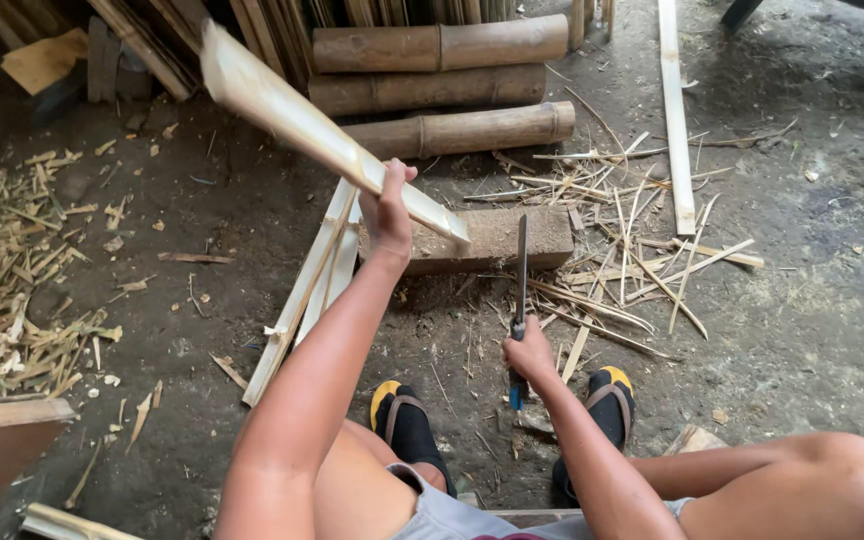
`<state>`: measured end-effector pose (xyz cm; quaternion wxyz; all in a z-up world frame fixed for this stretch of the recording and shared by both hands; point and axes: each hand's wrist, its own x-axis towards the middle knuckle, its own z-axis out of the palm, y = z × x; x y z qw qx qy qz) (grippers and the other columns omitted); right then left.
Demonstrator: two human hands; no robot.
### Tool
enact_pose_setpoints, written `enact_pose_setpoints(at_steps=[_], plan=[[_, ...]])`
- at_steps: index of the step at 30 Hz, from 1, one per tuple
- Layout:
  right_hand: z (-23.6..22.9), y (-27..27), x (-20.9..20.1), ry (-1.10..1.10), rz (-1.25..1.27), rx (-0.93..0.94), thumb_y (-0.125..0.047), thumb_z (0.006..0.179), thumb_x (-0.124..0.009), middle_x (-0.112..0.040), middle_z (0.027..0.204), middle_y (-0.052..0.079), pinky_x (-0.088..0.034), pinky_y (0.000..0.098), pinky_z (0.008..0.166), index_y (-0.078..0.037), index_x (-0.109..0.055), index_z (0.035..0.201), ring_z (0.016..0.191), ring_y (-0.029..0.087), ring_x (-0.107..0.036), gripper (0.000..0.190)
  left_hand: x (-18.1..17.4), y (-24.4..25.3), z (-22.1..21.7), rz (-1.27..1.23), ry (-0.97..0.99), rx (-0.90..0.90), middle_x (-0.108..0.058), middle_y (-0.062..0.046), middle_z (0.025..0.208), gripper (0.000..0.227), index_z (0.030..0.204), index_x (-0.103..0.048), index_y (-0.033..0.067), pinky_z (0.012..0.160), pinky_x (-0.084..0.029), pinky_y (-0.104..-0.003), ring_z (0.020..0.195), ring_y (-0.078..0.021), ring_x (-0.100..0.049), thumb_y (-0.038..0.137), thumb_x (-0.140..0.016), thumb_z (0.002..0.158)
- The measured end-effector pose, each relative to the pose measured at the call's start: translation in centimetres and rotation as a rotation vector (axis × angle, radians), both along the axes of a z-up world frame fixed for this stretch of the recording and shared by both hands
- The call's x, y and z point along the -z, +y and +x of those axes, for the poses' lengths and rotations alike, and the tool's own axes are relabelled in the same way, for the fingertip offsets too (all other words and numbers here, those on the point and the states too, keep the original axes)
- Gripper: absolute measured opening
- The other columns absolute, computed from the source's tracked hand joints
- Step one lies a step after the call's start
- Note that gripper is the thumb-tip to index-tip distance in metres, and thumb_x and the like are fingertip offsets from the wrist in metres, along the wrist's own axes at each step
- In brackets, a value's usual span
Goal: The person uses a knife to shave and shape a piece of bamboo, removing the outer layer and smoothing the surface. They repeatedly rotate the bamboo and make precise cuts to refine its shape.
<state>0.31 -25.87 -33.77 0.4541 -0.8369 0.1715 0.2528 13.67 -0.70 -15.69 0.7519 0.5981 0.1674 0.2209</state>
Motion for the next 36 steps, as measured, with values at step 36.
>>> enact_pose_setpoints(at_steps=[36], plan=[[6.0, 9.4, -15.9, -0.316, -0.152, -0.443, -0.016, 0.088, -0.066, -0.071, 0.077, 0.026, -0.054, 0.0509, 0.063, -0.004, -0.05, 0.11, 0.072, 0.043, -0.071, 0.029, -16.1, 5.6, -7.1, 0.017, -0.671, -0.299, -0.044, -0.003, 0.078, 0.009, 0.099, -0.047, 0.0053, 0.058, -0.037, -0.027, 0.064, -0.0101, -0.038, 0.008, -0.048, 0.108]])
